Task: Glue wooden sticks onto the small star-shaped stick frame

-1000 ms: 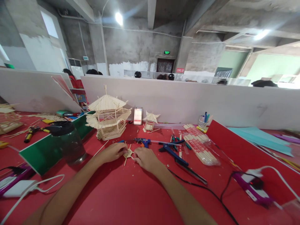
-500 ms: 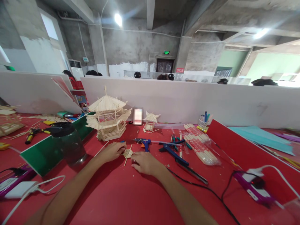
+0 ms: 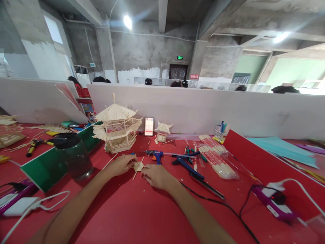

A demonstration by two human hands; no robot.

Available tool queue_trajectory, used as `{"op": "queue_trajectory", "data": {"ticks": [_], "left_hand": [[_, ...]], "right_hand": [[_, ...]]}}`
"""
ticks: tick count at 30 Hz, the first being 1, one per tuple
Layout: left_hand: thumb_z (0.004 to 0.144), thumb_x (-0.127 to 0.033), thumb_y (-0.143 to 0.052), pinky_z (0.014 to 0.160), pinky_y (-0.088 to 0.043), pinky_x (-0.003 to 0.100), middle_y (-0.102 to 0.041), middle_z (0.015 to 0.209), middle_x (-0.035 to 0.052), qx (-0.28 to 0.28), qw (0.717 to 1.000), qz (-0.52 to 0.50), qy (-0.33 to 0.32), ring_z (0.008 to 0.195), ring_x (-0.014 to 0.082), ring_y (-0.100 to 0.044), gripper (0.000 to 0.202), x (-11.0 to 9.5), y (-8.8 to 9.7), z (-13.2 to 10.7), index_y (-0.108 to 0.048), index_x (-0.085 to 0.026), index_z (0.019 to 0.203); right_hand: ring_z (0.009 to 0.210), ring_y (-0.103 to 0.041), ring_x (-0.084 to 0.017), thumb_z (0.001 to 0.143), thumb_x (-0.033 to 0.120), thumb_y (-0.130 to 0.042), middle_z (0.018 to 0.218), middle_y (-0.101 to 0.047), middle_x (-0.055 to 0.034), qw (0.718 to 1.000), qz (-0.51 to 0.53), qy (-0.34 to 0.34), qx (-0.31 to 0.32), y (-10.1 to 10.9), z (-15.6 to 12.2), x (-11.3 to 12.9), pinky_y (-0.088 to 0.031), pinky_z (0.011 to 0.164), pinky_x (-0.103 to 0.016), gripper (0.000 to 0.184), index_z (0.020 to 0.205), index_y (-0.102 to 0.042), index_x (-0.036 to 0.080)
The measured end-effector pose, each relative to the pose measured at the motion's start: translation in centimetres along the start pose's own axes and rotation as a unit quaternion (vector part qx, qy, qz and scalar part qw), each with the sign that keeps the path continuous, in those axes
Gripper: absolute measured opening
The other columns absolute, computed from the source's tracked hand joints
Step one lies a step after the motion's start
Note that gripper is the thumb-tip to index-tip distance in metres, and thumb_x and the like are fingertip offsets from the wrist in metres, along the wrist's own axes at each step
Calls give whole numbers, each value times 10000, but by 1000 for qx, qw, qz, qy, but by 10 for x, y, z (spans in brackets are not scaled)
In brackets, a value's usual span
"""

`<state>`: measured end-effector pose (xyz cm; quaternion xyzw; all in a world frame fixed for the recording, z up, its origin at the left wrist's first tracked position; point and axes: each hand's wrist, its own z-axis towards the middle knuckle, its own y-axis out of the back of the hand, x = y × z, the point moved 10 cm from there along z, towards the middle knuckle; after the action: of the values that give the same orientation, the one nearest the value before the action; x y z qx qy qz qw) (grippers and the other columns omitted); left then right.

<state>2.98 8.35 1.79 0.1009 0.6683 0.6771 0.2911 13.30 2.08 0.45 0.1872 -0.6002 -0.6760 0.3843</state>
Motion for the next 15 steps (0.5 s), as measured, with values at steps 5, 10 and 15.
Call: {"op": "queue_trajectory", "data": {"ticks": [5,10,15], "left_hand": [[927,-249,-483,688,-375,259,-715,956,49,1,1000,-1,-3,883,215,-657,153,-2,0,0,-634,-228,923],[923,-229,-480,700,-382,263,-721,979,47,8,1000,-10,-11,899,220,-657,161,-5,-1,0,-639,-225,947],[923,-227,-477,729,-406,267,-717,995,57,3,1000,-21,-21,915,219,-655,170,-5,-3,1,-641,-213,964]], "right_hand": [[878,-595,-151,953,171,-506,1002,-655,-49,1000,-16,10,1,-4,1,0,-395,709,-228,165,992,-664,195],[900,-605,-151,958,178,-510,1019,-659,-46,1000,-6,25,-2,-7,3,4,-403,719,-230,169,997,-672,201],[913,-607,-155,967,187,-491,1018,-663,-49,1000,-19,14,-3,-6,5,4,-400,707,-232,177,981,-668,190]]}}
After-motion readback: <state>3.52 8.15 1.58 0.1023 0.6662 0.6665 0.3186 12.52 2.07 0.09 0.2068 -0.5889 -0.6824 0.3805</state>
